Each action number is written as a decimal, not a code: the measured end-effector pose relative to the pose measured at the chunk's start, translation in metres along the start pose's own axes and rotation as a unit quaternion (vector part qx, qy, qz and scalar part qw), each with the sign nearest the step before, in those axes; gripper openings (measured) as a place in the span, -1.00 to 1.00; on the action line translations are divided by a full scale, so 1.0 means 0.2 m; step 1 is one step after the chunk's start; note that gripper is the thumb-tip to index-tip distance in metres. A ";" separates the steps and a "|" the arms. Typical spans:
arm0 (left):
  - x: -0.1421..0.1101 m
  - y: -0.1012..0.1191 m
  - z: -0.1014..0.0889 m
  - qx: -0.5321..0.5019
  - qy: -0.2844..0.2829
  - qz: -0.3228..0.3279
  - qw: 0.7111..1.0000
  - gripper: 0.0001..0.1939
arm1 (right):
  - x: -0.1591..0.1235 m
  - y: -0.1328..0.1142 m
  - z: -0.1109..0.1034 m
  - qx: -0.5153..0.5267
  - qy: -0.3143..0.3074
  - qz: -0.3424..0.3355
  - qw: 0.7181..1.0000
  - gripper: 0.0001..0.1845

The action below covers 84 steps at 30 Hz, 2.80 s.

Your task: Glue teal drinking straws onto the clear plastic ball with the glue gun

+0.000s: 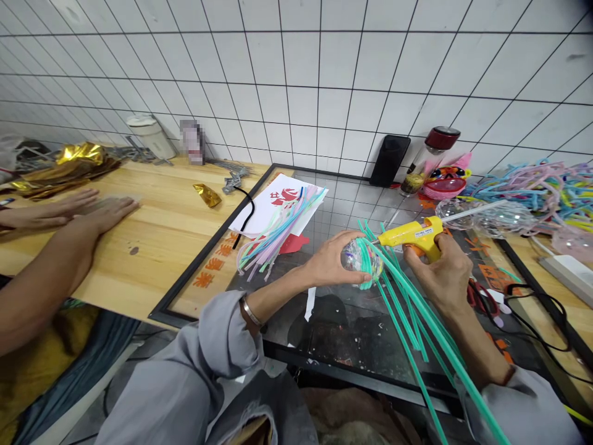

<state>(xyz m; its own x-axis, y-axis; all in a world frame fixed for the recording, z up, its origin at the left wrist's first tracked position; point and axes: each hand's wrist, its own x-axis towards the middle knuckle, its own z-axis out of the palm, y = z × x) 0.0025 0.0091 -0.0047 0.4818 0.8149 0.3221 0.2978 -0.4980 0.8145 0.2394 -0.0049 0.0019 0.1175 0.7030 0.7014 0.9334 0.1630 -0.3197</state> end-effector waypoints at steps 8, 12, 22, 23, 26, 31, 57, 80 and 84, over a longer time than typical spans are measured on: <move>0.00 0.00 0.00 0.005 -0.001 -0.001 1.000 -0.24 | 0.01 0.00 -0.02 0.010 -0.006 -0.015 1.000 -0.67; 0.00 0.00 0.00 0.000 0.001 0.000 1.000 -0.23 | 0.01 0.00 -0.02 0.016 -0.003 -0.026 1.000 -0.68; 0.00 0.01 0.00 -0.005 0.003 -0.002 1.000 -0.23 | 0.02 0.01 -0.03 0.019 0.000 -0.032 0.999 -0.69; 0.00 0.01 0.00 -0.005 0.003 -0.002 1.000 -0.23 | 0.02 0.01 -0.03 0.020 0.001 -0.033 0.999 -0.69; 0.00 0.01 0.00 0.002 -0.001 -0.003 1.000 -0.23 | 0.02 0.01 -0.03 0.020 0.002 -0.039 0.999 -0.69; 0.00 0.00 0.00 0.007 0.002 -0.004 1.000 -0.22 | 0.03 0.02 -0.04 0.019 0.001 -0.049 0.999 -0.71; 0.00 0.01 0.00 -0.001 0.000 0.000 1.000 -0.23 | 0.04 0.03 -0.05 0.033 -0.013 -0.055 0.998 -0.63; 0.00 0.00 0.00 0.001 -0.003 -0.002 1.000 -0.22 | 0.03 0.01 -0.05 0.039 -0.029 -0.035 0.998 -0.66; 0.00 0.01 0.00 0.007 -0.003 -0.012 1.000 -0.20 | 0.03 0.00 -0.05 0.037 -0.027 -0.033 0.998 -0.69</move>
<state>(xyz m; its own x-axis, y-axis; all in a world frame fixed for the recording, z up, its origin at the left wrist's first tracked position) 0.0022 0.0077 -0.0031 0.4796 0.8247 0.2999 0.3201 -0.4826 0.8152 0.2430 -0.0080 0.0126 0.0360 0.7249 0.6879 0.9107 0.2597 -0.3213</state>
